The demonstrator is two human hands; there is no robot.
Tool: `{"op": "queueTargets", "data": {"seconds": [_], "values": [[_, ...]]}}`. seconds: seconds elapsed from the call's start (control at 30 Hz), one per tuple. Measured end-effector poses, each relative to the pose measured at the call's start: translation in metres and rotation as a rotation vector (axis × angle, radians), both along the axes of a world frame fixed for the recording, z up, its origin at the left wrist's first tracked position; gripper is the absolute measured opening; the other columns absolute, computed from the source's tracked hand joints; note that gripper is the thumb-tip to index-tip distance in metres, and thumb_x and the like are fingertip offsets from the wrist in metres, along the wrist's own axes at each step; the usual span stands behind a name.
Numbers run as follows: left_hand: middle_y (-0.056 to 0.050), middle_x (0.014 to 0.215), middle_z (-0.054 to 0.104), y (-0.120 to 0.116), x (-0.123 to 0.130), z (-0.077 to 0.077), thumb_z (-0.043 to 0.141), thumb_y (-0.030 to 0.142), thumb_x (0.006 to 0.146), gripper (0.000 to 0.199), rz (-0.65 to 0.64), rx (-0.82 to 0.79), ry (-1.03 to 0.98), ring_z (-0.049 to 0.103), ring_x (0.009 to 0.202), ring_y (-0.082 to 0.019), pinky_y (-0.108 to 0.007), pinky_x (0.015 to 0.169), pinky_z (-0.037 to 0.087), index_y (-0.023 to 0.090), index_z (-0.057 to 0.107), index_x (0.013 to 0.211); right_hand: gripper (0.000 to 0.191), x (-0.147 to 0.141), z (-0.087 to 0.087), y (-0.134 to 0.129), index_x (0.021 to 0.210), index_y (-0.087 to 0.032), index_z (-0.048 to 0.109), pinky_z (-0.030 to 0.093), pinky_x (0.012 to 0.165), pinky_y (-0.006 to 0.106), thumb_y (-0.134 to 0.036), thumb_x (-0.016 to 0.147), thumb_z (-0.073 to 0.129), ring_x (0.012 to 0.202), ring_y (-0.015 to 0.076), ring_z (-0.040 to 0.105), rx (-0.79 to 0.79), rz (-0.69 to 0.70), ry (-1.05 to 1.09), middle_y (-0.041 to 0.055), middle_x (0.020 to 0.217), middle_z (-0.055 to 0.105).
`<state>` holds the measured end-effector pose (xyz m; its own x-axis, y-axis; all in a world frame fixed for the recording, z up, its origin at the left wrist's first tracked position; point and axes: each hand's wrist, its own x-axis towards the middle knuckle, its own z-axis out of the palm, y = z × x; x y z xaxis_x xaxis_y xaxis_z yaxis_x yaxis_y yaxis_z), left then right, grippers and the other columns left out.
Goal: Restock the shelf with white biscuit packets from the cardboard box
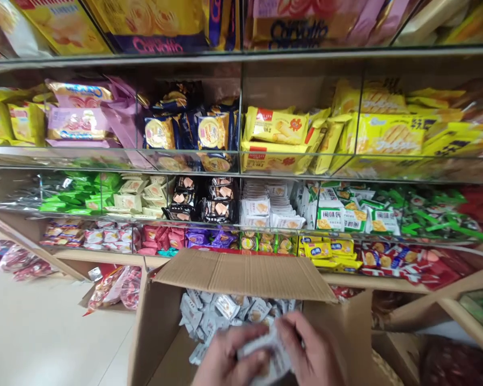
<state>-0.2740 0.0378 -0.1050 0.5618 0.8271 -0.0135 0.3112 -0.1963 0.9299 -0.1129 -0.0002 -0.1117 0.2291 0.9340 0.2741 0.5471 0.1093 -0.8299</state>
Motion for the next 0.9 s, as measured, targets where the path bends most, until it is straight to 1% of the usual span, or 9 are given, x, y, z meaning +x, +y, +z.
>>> {"op": "queueTargets", "data": {"seconds": [0.07,0.17,0.27,0.4,0.5,0.6,0.73,0.83,0.9], "values": [[-0.003,0.073,0.065,0.012,0.016,0.025,0.048,0.043,0.081,0.035,0.113,0.082,-0.092,0.061,0.064,-0.013,-0.02,0.058,0.05,0.018,0.059,0.103,0.029,0.012,0.029,0.012,0.067,-0.021,0.052,0.037,0.044,0.017,-0.04,0.085,0.04,0.045,0.0098,0.047,0.084,-0.01,0.004,-0.0036,0.05,0.05],[0.005,0.054,0.049,0.024,0.037,0.043,0.042,0.048,0.083,0.042,0.173,-0.045,-0.262,0.051,0.038,-0.008,-0.015,0.034,0.042,0.018,0.048,0.112,0.03,0.023,0.05,0.03,0.065,-0.02,0.048,0.032,0.042,0.018,-0.04,0.085,0.041,0.044,0.0084,0.04,0.109,-0.052,0.101,-0.0059,0.048,0.04],[0.01,0.049,0.04,0.028,0.047,0.045,0.041,0.051,0.082,0.045,0.192,-0.177,-0.334,0.044,0.028,-0.006,-0.013,0.023,0.035,0.02,0.042,0.115,0.031,0.026,0.051,0.041,0.065,-0.019,0.046,0.029,0.041,0.018,-0.042,0.085,0.042,0.045,0.0079,0.036,0.059,-0.035,0.255,-0.0067,0.05,0.036],[0.01,0.048,0.041,0.026,0.047,0.04,0.041,0.047,0.083,0.039,0.219,-0.161,-0.276,0.042,0.026,-0.005,-0.013,0.022,0.034,0.02,0.045,0.112,0.031,0.028,0.048,0.047,0.064,-0.019,0.044,0.028,0.044,0.019,-0.043,0.085,0.043,0.048,0.0075,0.035,0.055,-0.008,0.266,-0.0066,0.053,0.035],[0.005,0.057,0.054,0.025,0.041,0.038,0.048,0.041,0.082,0.035,0.148,-0.068,-0.211,0.05,0.035,-0.006,-0.015,0.031,0.041,0.019,0.052,0.11,0.032,0.032,0.047,0.049,0.064,-0.019,0.044,0.027,0.044,0.019,-0.044,0.084,0.045,0.048,0.0072,0.034,0.024,0.069,0.279,-0.0064,0.053,0.034],[-0.001,0.078,0.068,0.024,0.034,0.037,0.058,0.03,0.077,0.029,-0.016,0.043,-0.11,0.063,0.066,-0.013,-0.018,0.061,0.051,0.021,0.06,0.105,0.033,0.035,0.043,0.045,0.069,-0.018,0.049,0.025,0.042,0.019,-0.047,0.083,0.045,0.046,0.0068,0.033,-0.043,0.153,0.376,-0.0066,0.052,0.034],[-0.003,0.092,0.07,0.019,0.028,0.029,0.057,0.03,0.079,0.026,0.132,-0.046,-0.254,0.064,0.08,-0.016,-0.021,0.069,0.051,0.022,0.059,0.103,0.042,0.033,0.036,0.032,0.101,-0.02,0.05,0.037,0.051,0.02,-0.053,0.075,0.053,0.058,0.0102,0.046,-0.08,0.317,0.57,-0.0027,0.067,0.05],[-0.004,0.094,0.069,0.015,0.026,0.025,0.057,0.031,0.079,0.026,0.181,-0.069,-0.346,0.063,0.083,-0.017,-0.024,0.074,0.051,0.022,0.058,0.103,0.031,0.03,0.039,0.023,0.095,-0.02,0.053,0.043,0.066,0.025,-0.046,0.078,0.054,0.075,0.0146,0.054,-0.166,0.397,0.465,0.0031,0.085,0.058],[-0.004,0.094,0.067,0.015,0.021,0.028,0.06,0.031,0.076,0.029,0.161,0.039,-0.291,0.062,0.086,-0.017,-0.025,0.078,0.05,0.025,0.058,0.104,0.022,0.029,0.043,0.02,0.09,-0.02,0.056,0.042,0.071,0.025,-0.039,0.083,0.049,0.08,0.0151,0.055,-0.193,0.407,0.28,0.0035,0.088,0.06]]}}
